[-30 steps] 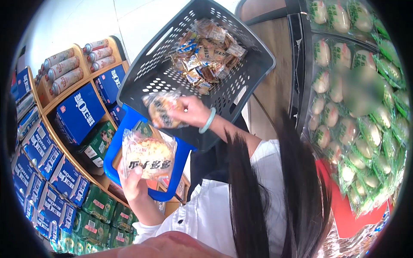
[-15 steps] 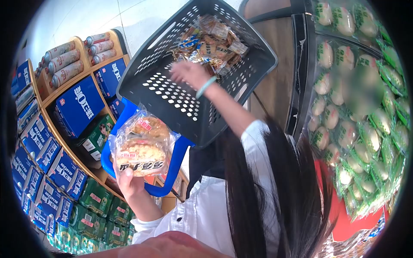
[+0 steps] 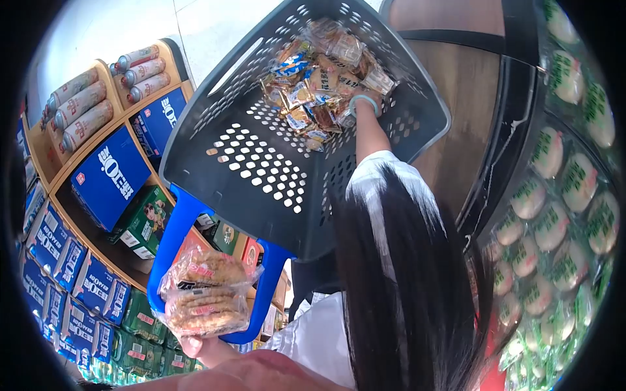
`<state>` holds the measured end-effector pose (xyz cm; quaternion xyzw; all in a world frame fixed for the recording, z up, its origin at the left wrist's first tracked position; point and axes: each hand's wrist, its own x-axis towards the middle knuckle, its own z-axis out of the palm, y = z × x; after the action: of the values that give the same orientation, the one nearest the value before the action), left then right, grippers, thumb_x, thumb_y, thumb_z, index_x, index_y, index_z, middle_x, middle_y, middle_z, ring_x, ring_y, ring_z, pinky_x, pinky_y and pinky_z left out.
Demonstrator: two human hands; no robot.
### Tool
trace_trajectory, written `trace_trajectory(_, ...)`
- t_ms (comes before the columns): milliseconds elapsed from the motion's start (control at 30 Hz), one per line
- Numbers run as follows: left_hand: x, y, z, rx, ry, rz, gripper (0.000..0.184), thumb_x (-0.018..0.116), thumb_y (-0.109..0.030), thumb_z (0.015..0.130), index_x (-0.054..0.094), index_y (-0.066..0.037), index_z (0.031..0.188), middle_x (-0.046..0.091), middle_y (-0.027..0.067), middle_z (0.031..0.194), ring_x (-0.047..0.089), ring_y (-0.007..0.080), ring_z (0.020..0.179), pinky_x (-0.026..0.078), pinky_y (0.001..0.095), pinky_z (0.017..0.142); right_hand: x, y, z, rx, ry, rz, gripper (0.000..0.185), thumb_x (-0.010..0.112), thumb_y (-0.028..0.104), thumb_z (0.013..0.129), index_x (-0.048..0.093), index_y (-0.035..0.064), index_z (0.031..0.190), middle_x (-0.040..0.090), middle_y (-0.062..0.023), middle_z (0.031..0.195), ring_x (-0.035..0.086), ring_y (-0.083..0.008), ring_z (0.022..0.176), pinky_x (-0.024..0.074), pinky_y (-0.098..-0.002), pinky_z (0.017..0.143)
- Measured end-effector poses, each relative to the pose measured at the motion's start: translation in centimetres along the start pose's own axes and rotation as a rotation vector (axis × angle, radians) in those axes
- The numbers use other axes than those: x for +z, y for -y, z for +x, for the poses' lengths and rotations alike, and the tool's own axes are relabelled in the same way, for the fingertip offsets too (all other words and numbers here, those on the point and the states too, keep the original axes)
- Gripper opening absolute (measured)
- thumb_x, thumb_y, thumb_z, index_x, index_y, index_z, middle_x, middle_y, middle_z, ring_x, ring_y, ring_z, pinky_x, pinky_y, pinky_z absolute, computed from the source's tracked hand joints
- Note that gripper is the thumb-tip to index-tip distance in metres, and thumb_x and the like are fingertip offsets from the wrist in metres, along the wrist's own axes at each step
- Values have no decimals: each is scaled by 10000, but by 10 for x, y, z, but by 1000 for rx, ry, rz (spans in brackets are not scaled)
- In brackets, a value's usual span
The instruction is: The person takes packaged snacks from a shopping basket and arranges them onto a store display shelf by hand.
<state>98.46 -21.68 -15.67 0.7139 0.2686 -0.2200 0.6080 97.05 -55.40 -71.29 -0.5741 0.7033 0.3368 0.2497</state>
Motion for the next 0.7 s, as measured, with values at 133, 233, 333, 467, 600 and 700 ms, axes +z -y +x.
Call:
trace_trajectory(133, 8, -11, -2, -80, -26, 57, 951, 849, -354, 540, 447, 197, 1203, 667, 252, 981, 662, 309, 925, 481, 396, 896, -13, -2, -19, 66, 19, 116, 555, 638, 465, 793, 639, 61, 1174, 617, -148, 1240, 614, -278, 1121, 483, -390, 941)
trace_trajectory(233, -9, 5, -3, 71, 11, 86, 908, 826, -320, 580, 436, 185, 1226, 653, 252, 1026, 650, 334, 959, 461, 420, 942, -29, -15, -36, 23, -15, 255, 584, 712, 454, 730, 654, 27, 1124, 606, -171, 1248, 627, -321, 1074, 485, -398, 931)
trace_trajectory(333, -1, 8, -2, 85, 19, -89, 920, 824, -261, 592, 396, 159, 1290, 575, 267, 1195, 601, 353, 1077, 451, 442, 973, -10, -40, -27, 92, 66, 806, 402, 767, 250, 752, 579, -28, 974, 614, -165, 961, 606, -258, 693, 503, -354, 563)
trace_trajectory(467, 19, -7, 10, 54, 199, -85, 914, 773, -230, 664, 296, 82, 1379, 515, 237, 1266, 569, 358, 1131, 480, 454, 966, -41, -49, -56, -10, 264, 969, 374, 780, 208, 769, 561, -47, 932, 624, -152, 836, 599, -229, 553, 503, -329, 447)
trace_trajectory(600, 21, -4, 12, 73, 261, -127, 864, 787, -197, 651, 383, 135, 1338, 555, 215, 1266, 569, 306, 1152, 435, 391, 998, -81, -59, -100, -96, 641, 1092, 274, 748, 218, 820, 610, 45, 981, 661, -93, 882, 631, -186, 626, 495, -272, 513)
trace_trajectory(700, 29, -13, 10, 36, 388, -182, 843, 766, -186, 670, 377, 134, 1346, 546, 205, 1283, 546, 292, 1185, 401, 384, 1031, -110, -73, -149, -341, 796, 1166, 274, 708, 250, 858, 624, 80, 1056, 680, -57, 975, 653, -169, 806, 513, -290, 668)
